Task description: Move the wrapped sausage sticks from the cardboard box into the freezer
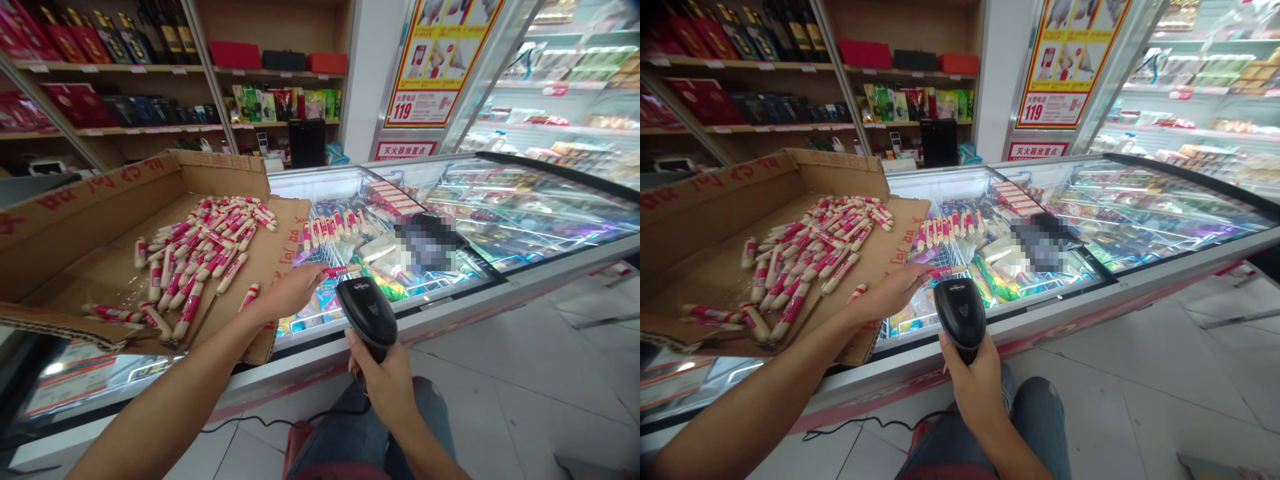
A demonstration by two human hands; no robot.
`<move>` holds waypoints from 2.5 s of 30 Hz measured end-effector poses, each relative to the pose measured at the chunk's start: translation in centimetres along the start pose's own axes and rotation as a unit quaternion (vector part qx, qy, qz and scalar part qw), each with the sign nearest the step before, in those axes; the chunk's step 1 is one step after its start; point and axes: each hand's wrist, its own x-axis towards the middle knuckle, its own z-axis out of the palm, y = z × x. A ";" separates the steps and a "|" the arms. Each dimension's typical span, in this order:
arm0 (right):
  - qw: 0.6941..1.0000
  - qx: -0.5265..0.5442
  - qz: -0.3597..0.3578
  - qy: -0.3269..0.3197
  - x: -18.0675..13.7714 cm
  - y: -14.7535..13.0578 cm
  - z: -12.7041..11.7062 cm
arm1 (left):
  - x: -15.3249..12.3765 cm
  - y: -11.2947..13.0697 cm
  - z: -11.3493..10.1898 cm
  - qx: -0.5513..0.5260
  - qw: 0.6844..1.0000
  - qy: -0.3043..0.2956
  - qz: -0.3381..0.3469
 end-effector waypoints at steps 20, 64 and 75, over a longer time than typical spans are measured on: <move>1.000 -0.004 0.000 0.013 0.2 0.4 0.0 | 0.3 -0.2 0.3 0.007 1.000 0.003 -0.012; 0.999 0.036 -0.007 -0.002 1.2 -0.9 -0.8 | 0.2 2.4 -5.7 0.242 0.894 0.159 -0.341; 0.999 0.031 -0.025 -0.037 0.3 -0.1 0.9 | -9.8 3.0 -0.8 0.224 0.885 0.060 -0.404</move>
